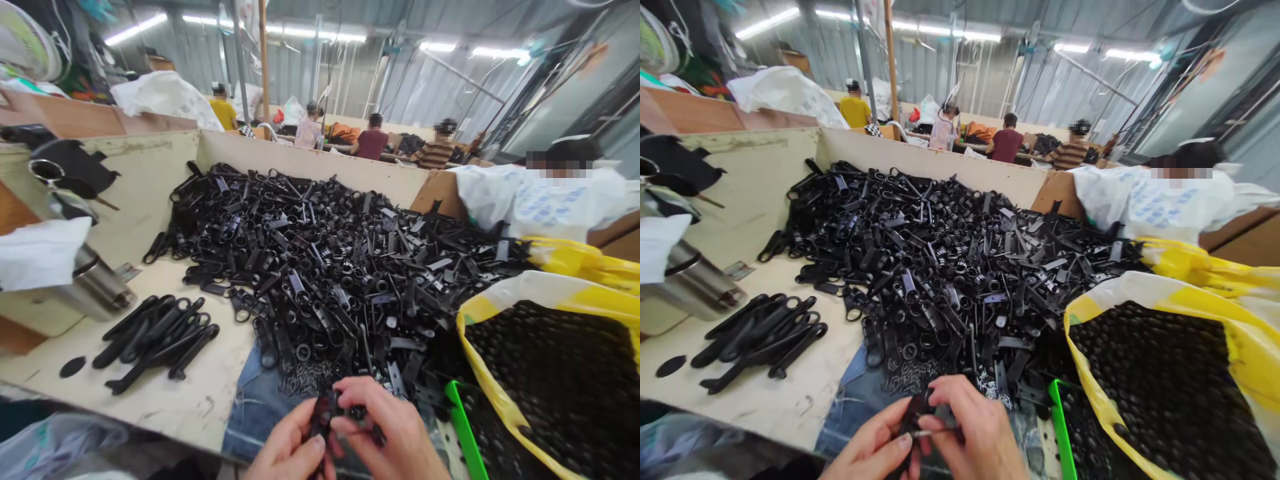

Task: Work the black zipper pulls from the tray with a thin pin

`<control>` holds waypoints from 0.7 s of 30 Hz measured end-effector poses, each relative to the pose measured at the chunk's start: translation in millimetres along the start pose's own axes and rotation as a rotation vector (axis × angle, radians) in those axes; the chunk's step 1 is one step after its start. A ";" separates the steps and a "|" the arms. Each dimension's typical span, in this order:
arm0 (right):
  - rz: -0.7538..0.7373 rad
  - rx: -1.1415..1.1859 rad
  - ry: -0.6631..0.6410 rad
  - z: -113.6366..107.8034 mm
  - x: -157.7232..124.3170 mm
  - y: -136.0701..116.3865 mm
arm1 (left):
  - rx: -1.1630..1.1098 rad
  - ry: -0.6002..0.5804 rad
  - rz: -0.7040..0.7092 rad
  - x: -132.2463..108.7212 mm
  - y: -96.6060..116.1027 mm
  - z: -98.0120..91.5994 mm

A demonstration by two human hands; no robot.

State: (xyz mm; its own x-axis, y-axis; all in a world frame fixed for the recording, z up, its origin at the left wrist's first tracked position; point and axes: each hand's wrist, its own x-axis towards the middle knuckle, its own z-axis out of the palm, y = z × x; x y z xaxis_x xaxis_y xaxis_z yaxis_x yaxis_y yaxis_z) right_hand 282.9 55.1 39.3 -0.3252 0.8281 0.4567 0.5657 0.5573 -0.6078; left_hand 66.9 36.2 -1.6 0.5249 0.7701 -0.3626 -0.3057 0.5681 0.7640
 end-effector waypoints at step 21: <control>-0.154 -0.082 0.072 24.9 -39.6 -9.7 | 0.348 0.074 -0.064 -24.8 -20.7 7.8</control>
State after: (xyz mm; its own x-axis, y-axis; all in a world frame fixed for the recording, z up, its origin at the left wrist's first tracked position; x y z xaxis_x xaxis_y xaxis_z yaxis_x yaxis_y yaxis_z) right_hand 271.4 18.4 10.9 -0.3593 0.7256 0.5869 0.5743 0.6676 -0.4738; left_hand 66.4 3.0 -4.2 0.4710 0.7624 -0.4438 0.0219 0.4929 0.8698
